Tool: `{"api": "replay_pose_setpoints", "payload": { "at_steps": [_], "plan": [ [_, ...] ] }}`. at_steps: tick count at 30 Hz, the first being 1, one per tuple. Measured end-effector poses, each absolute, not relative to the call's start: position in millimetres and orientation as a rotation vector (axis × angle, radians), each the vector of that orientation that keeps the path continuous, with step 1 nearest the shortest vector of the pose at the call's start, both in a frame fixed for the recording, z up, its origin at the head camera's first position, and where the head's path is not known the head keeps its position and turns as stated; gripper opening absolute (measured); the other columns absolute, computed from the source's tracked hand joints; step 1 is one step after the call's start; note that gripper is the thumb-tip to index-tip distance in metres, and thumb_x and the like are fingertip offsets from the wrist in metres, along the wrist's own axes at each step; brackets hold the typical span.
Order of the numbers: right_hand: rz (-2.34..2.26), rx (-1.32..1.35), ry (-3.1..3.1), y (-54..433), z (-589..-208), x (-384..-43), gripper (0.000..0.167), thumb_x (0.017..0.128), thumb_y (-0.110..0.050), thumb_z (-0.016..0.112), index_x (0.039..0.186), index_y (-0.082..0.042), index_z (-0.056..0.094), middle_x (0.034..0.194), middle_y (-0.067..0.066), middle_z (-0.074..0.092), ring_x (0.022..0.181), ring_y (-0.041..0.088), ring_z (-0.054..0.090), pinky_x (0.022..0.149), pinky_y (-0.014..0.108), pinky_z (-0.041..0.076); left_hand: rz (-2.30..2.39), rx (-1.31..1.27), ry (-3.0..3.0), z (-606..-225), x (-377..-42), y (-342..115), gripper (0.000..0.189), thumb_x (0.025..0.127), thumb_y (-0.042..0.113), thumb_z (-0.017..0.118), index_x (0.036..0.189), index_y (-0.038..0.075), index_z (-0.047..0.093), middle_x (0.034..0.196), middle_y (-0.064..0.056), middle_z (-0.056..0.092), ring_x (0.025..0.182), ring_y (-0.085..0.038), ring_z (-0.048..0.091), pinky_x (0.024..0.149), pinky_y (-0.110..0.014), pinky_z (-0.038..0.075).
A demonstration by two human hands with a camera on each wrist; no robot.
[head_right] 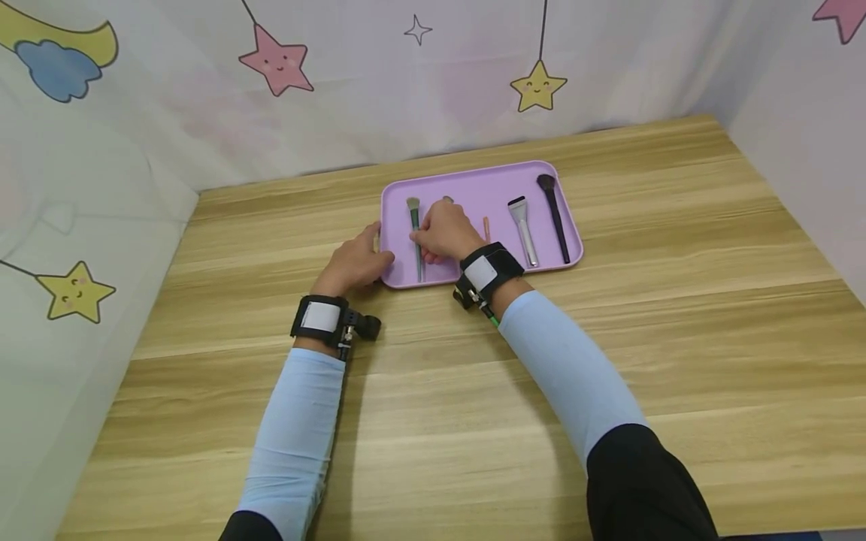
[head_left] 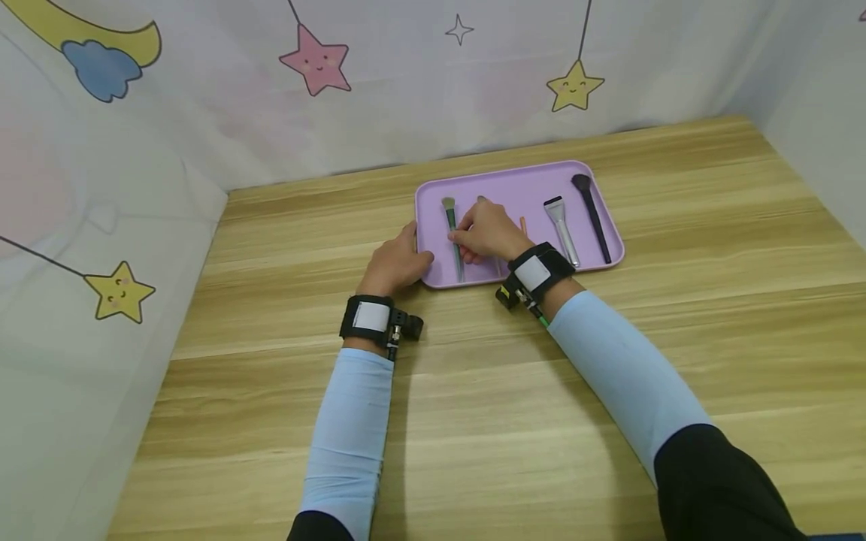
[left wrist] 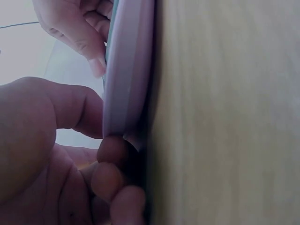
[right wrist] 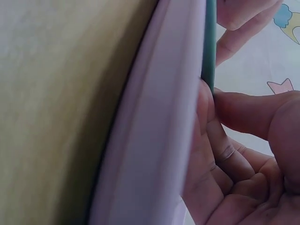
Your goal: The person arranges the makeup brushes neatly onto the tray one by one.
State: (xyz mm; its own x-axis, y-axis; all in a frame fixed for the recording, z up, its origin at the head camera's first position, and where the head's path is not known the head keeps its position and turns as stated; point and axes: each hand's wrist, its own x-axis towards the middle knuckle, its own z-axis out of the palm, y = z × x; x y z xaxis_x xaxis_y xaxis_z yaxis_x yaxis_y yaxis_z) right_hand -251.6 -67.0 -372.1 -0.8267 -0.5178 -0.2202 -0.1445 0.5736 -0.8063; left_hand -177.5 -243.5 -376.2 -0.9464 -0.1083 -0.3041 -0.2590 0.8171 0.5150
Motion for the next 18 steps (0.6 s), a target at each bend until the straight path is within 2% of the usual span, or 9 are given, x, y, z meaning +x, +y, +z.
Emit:
{"api": "replay_pose_setpoints", "payload": {
  "at_steps": [11, 14, 16, 17, 18],
  "plan": [
    [-1.093, -0.537, 2.436, -73, -375, -249, 0.022, 0.095, -0.017, 0.071, 0.083, 0.001, 0.075, 0.064, 0.009, 0.070, 0.048, 0.014, 0.064, 0.047, 0.025, 0.051, 0.820, -0.287, 2.731, -375, -177, -242, 0.078, 0.094, 0.031, 0.050, 0.162, 0.010, 0.018, 0.145, -0.018, 0.049, 0.108, -0.034, 0.052, 0.090, -0.042, 0.042],
    [-1.077, -0.553, 2.446, -72, -375, -248, 0.023, 0.095, -0.019, 0.070, 0.083, 0.000, 0.076, 0.064, 0.007, 0.070, 0.049, 0.014, 0.064, 0.051, 0.028, 0.053, 0.821, -0.290, 2.734, -375, -176, -241, 0.078, 0.094, 0.031, 0.050, 0.162, 0.009, 0.019, 0.145, -0.018, 0.049, 0.108, -0.034, 0.052, 0.091, -0.043, 0.042],
    [-1.057, -0.576, 2.475, -70, -373, -245, 0.025, 0.095, -0.024, 0.071, 0.084, -0.003, 0.076, 0.064, 0.005, 0.070, 0.052, 0.014, 0.065, 0.071, 0.029, 0.054, 0.823, -0.289, 2.737, -375, -176, -242, 0.078, 0.094, 0.031, 0.050, 0.162, 0.009, 0.019, 0.146, -0.018, 0.049, 0.109, -0.034, 0.052, 0.093, -0.044, 0.042],
    [-1.039, -0.595, 2.499, -68, -372, -243, 0.026, 0.095, -0.028, 0.071, 0.085, -0.005, 0.077, 0.064, 0.004, 0.070, 0.054, 0.014, 0.066, 0.087, 0.037, 0.051, 0.826, -0.290, 2.737, -375, -176, -242, 0.079, 0.094, 0.031, 0.050, 0.162, 0.009, 0.019, 0.146, -0.018, 0.049, 0.110, -0.035, 0.052, 0.094, -0.044, 0.042],
    [-1.025, -0.616, 2.527, -65, -370, -241, 0.027, 0.095, -0.031, 0.071, 0.086, -0.006, 0.077, 0.065, 0.003, 0.071, 0.058, 0.015, 0.066, 0.098, 0.046, 0.044, 0.826, -0.290, 2.741, -376, -175, -243, 0.078, 0.094, 0.031, 0.050, 0.162, 0.009, 0.019, 0.146, -0.018, 0.049, 0.110, -0.034, 0.051, 0.094, -0.044, 0.041]
  ]
}}
